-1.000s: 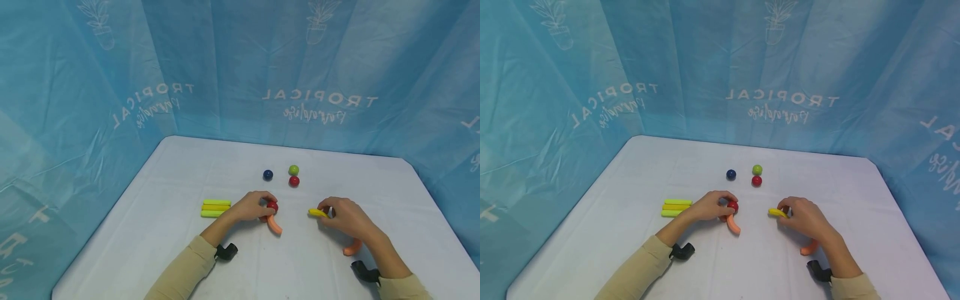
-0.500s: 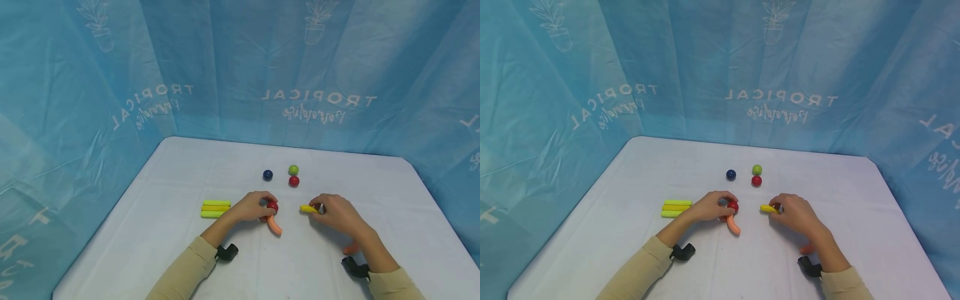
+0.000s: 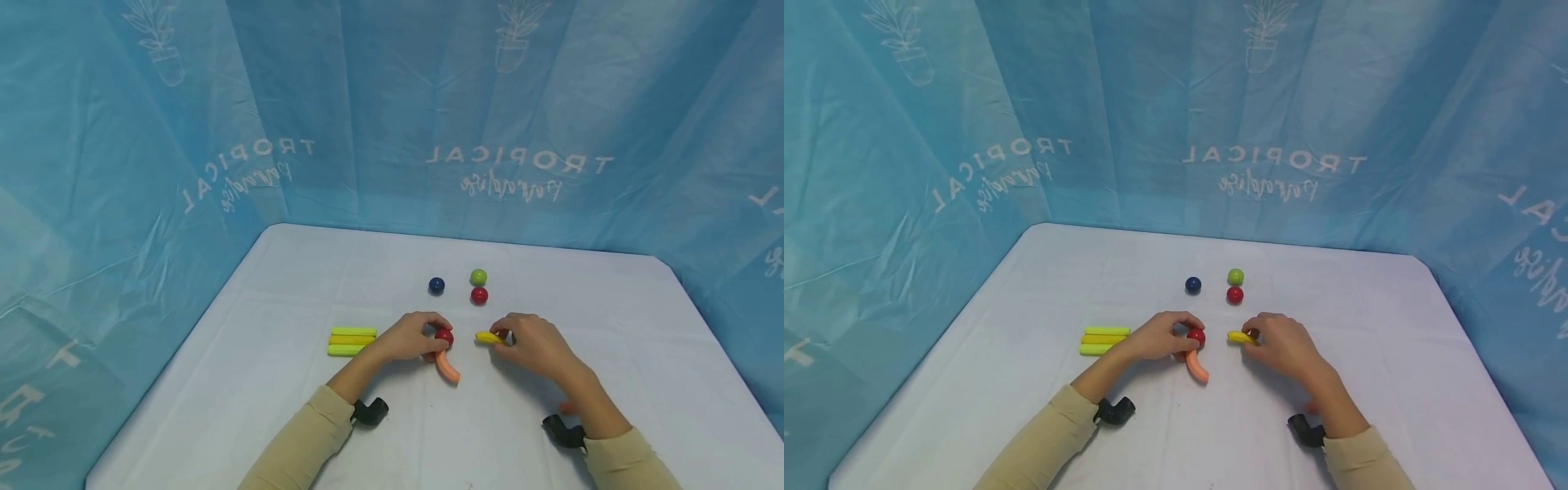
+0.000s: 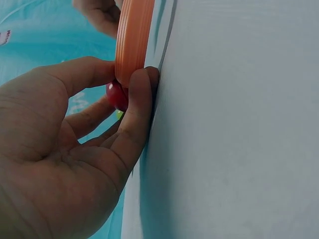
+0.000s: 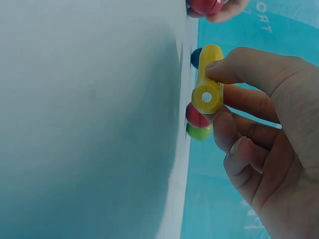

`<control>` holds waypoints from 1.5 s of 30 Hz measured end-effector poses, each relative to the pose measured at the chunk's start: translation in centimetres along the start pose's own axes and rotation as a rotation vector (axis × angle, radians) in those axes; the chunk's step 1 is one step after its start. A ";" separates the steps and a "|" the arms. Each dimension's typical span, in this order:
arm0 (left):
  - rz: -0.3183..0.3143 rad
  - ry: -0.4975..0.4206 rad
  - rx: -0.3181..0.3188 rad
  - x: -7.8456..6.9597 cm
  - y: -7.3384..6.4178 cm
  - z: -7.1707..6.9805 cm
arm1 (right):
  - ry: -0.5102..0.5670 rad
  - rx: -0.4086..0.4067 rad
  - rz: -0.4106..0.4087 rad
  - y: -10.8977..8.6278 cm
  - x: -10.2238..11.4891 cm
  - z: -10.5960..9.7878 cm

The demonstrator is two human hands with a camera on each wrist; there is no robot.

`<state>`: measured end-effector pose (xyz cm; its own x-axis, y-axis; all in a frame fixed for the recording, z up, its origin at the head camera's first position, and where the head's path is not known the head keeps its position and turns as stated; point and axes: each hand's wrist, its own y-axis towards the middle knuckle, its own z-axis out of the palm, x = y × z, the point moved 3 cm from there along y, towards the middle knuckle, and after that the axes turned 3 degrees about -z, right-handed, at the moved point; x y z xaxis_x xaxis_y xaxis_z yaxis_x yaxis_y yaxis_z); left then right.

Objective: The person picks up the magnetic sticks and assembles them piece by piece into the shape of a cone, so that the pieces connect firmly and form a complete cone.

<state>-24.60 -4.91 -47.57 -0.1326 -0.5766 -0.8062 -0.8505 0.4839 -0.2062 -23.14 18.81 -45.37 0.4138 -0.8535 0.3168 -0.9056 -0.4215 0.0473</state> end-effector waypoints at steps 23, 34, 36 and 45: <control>-0.017 -0.028 0.019 0.1 -0.2 0.0 | 0.006 0.020 -0.044 1.8 2.2 1.0; 0.015 -0.019 0.023 0.0 0.2 0.0 | -0.024 0.013 -0.042 2.0 2.9 0.9; 0.013 -0.023 0.026 0.0 0.2 0.0 | -0.023 0.013 -0.050 2.1 3.0 0.9; 0.022 -0.033 0.028 0.0 0.1 -0.2 | -0.031 0.003 -0.057 2.3 3.2 1.1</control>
<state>-24.75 -4.97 -47.45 -0.1334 -0.5437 -0.8286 -0.8332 0.5143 -0.2033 -23.75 14.75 -45.26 0.4676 -0.8369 0.2844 -0.8801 -0.4708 0.0616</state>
